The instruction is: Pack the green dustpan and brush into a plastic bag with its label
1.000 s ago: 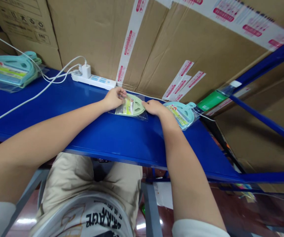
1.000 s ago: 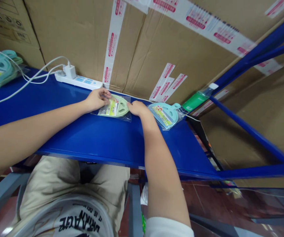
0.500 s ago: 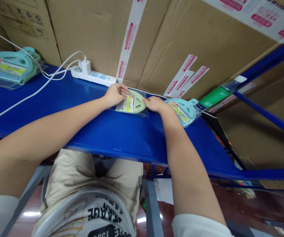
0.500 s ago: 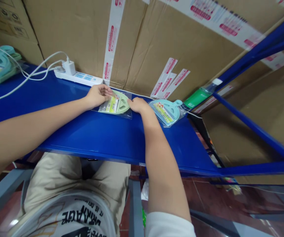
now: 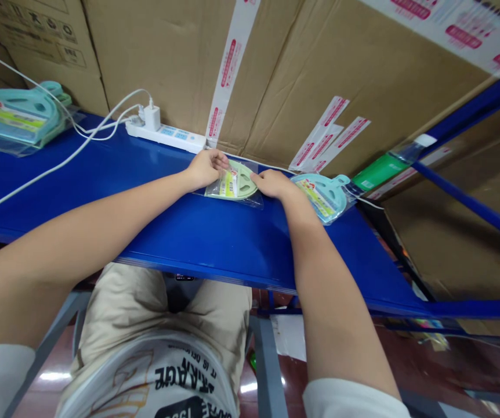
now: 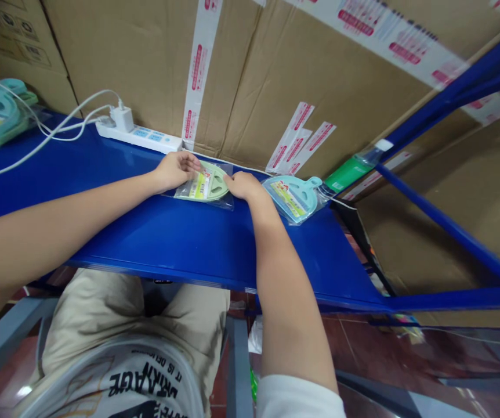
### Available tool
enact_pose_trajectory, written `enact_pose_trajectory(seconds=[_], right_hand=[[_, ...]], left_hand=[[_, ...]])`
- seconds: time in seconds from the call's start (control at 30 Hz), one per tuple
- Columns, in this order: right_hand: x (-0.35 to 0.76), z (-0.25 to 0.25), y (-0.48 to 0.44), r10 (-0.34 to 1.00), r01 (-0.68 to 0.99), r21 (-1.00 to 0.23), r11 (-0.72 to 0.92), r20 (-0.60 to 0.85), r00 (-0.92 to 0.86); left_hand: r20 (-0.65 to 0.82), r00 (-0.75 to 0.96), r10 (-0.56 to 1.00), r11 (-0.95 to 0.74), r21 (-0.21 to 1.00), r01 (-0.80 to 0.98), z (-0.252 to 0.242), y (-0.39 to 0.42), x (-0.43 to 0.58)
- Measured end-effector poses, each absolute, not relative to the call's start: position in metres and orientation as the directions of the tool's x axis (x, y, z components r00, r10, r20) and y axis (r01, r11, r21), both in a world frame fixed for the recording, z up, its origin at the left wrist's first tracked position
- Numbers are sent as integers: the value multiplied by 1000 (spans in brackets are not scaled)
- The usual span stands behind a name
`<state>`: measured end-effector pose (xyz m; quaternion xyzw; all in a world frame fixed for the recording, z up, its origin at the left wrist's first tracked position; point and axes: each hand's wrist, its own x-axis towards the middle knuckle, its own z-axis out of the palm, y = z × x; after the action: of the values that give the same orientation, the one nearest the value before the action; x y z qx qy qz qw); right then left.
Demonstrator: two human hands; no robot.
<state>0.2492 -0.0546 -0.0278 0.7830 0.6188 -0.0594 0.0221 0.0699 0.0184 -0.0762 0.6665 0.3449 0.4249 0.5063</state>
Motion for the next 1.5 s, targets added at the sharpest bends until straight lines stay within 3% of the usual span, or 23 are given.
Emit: enact_pose_trajectory(seconds=[0.37, 0.53, 0.7, 1.07, 1.27, 1.5], right_hand=[[252, -32, -52, 968, 969, -63, -240, -93, 233], [249, -27, -56, 964, 968, -49, -245, -123, 238], [248, -23, -58, 960, 968, -46, -248, -143, 239], [252, -25, -56, 971, 971, -92, -222, -116, 211], [258, -20, -60, 933, 903, -237, -358, -133, 335], [267, -10, -77, 881, 615, -634, -469, -292, 371]], left_hand=[[238, 504, 830, -366, 915, 170, -79, 25, 67], [327, 547, 770, -594, 679, 431, -71, 22, 57], [332, 547, 769, -628, 552, 548, -68, 24, 48], [283, 558, 780, -602, 584, 545, -70, 24, 47], [234, 525, 818, -549, 590, 592, -62, 30, 29], [162, 586, 794, -587, 456, 669, -55, 36, 15]])
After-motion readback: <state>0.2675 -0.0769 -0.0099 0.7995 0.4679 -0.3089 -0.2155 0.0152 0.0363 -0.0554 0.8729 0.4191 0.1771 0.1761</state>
